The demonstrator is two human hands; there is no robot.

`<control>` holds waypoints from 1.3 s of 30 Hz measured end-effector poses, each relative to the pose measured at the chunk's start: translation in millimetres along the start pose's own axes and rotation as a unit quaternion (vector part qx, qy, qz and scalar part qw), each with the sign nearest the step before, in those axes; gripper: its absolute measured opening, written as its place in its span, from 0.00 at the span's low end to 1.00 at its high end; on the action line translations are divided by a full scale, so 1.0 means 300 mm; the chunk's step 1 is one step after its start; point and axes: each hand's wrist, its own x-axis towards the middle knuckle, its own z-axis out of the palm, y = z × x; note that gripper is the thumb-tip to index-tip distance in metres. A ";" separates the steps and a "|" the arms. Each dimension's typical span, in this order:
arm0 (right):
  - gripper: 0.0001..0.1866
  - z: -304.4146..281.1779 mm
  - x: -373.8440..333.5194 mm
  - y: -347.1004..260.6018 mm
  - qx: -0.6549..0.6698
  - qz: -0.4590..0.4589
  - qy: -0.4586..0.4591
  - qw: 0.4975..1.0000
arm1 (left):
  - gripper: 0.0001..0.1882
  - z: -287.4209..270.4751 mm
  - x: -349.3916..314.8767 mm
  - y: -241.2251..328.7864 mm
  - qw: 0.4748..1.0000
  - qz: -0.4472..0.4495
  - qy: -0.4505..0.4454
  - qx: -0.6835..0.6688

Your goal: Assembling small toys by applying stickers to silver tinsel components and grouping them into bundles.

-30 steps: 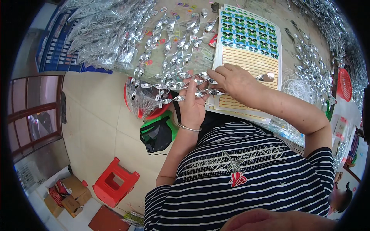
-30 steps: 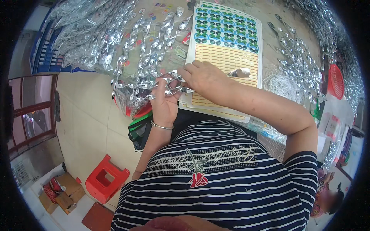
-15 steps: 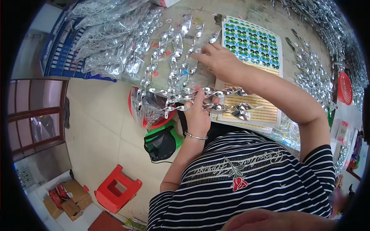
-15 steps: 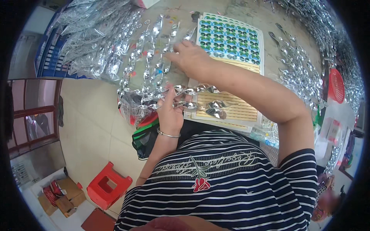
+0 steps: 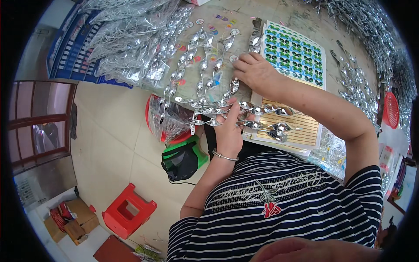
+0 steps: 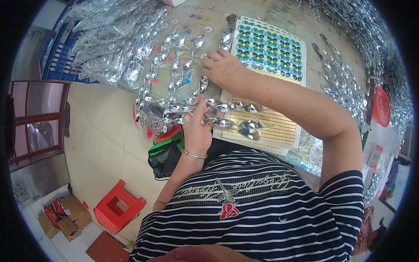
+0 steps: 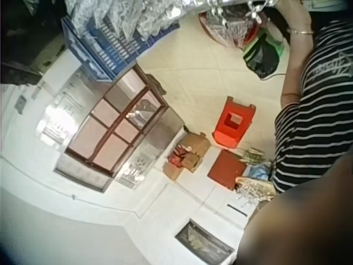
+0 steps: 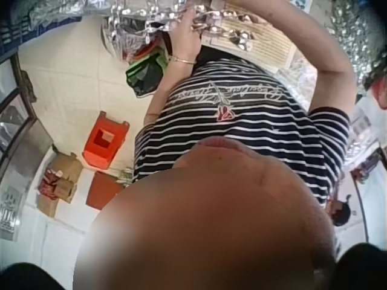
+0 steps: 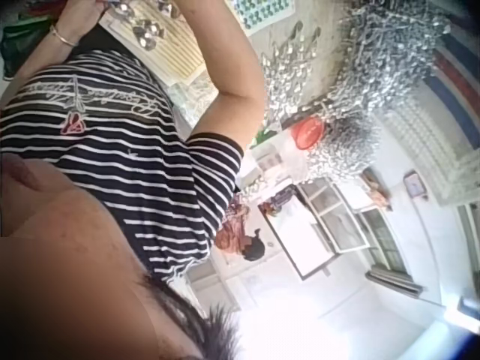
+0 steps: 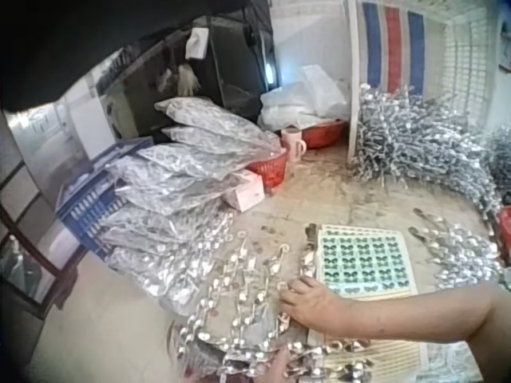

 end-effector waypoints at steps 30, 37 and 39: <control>0.39 0.005 0.302 -0.031 -0.081 -0.029 -0.011 0.996 | 0.13 -0.004 0.002 -0.002 1.000 -0.007 0.004 0.028; 0.45 0.063 0.390 -0.054 -0.055 -0.034 0.008 0.998 | 0.13 0.008 -0.003 0.009 0.999 -0.025 0.001 0.039; 0.42 0.061 0.396 -0.029 -0.069 -0.043 -0.030 0.996 | 0.13 0.011 -0.003 0.010 0.999 -0.023 0.003 0.041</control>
